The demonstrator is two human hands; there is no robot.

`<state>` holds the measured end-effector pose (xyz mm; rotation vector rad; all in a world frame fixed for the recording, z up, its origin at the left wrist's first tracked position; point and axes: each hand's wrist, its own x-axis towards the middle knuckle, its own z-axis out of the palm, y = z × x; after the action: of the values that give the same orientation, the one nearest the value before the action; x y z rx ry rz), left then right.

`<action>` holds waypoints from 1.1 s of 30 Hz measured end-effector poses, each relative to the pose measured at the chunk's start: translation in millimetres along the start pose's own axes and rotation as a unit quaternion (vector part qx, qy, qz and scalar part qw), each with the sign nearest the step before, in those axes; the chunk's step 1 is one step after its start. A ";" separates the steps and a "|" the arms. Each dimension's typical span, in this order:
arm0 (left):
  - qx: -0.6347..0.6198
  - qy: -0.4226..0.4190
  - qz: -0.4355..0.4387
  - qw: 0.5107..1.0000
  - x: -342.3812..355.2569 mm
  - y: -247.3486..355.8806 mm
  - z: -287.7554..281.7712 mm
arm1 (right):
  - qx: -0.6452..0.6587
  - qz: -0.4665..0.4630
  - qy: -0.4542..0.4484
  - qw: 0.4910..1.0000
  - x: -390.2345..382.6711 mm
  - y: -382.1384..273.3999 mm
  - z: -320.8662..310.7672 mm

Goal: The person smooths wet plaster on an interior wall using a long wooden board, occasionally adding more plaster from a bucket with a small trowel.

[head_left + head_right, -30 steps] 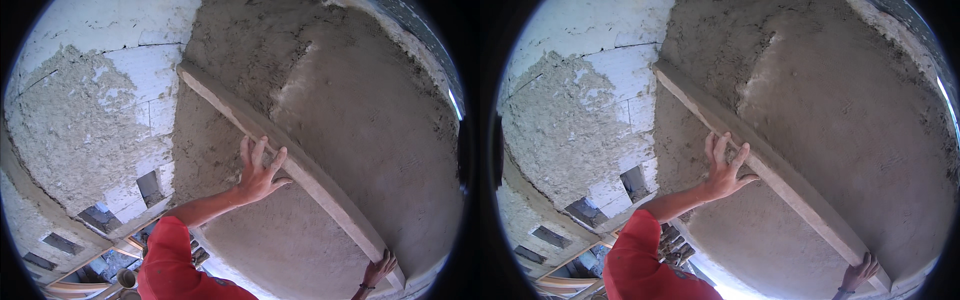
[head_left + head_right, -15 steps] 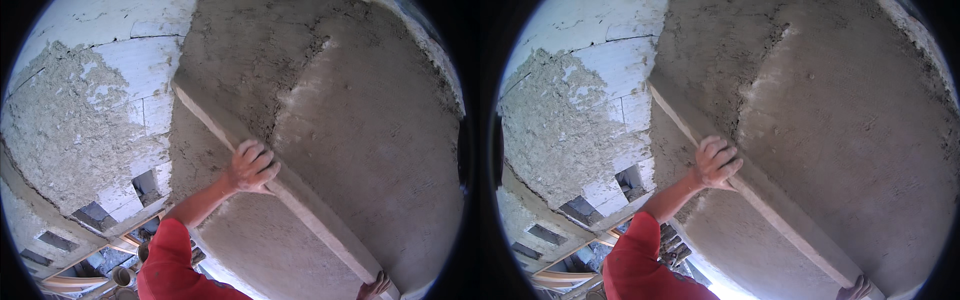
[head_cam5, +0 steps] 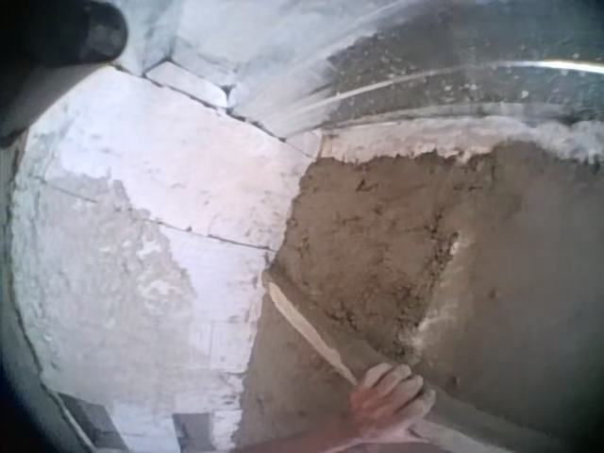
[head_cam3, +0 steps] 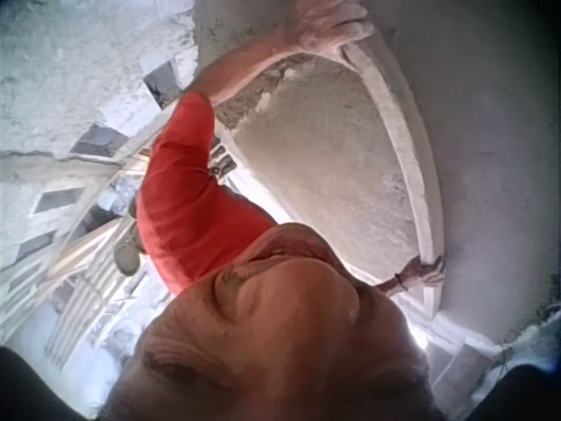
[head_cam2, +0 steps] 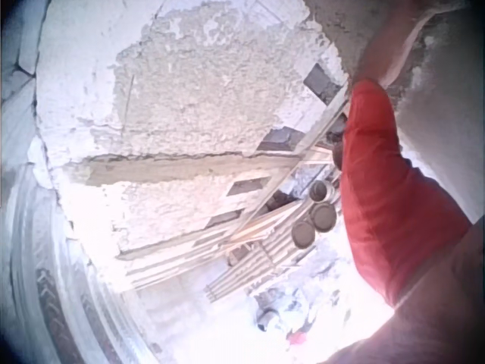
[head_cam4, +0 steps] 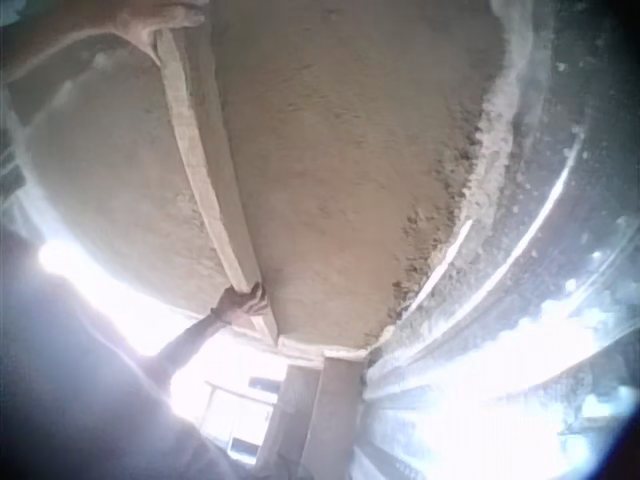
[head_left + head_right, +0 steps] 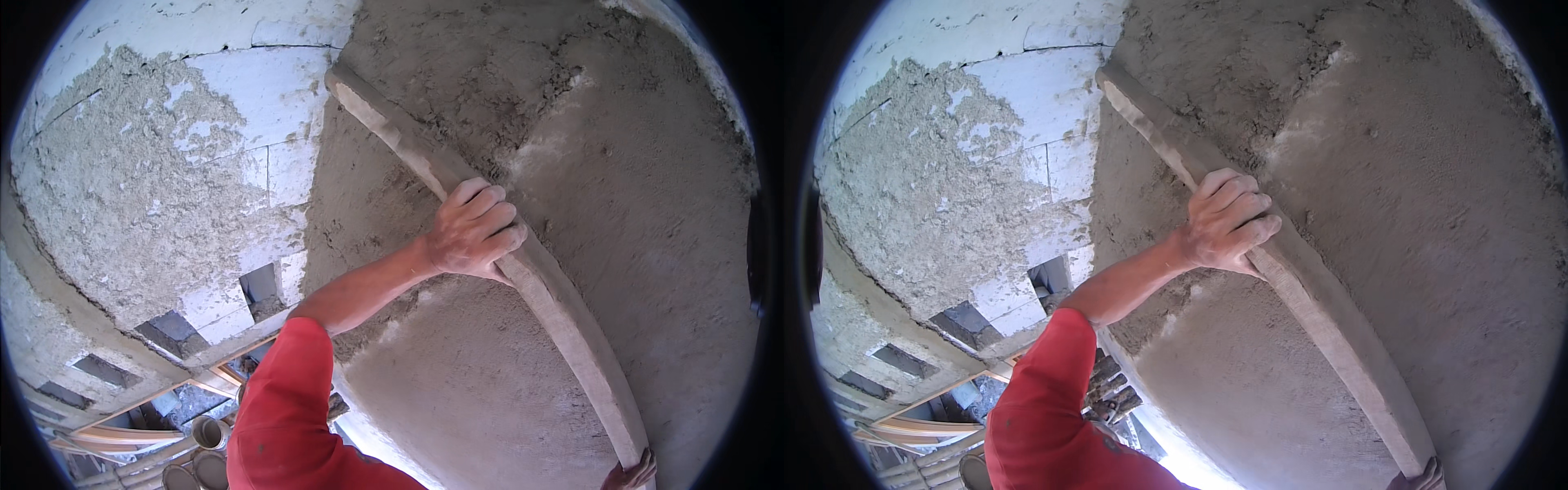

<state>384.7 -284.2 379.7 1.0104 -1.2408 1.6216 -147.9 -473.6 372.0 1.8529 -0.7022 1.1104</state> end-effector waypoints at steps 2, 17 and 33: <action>0.002 0.015 -0.005 1.000 -4.1 -0.2 -1.4 | 0.001 -0.004 -0.011 1.000 -13.3 -0.4 4.1; 0.003 0.075 0.016 0.997 27.6 -12.2 11.7 | -0.026 -0.009 0.024 0.999 28.5 13.5 -5.5; 0.003 0.108 0.059 0.992 46.4 -22.7 21.2 | -0.030 -0.003 0.063 0.998 29.5 4.8 -6.6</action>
<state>393.2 -294.6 433.9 0.7542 -1.1676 1.7749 -141.2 -471.4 401.8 1.7173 -0.6507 1.1777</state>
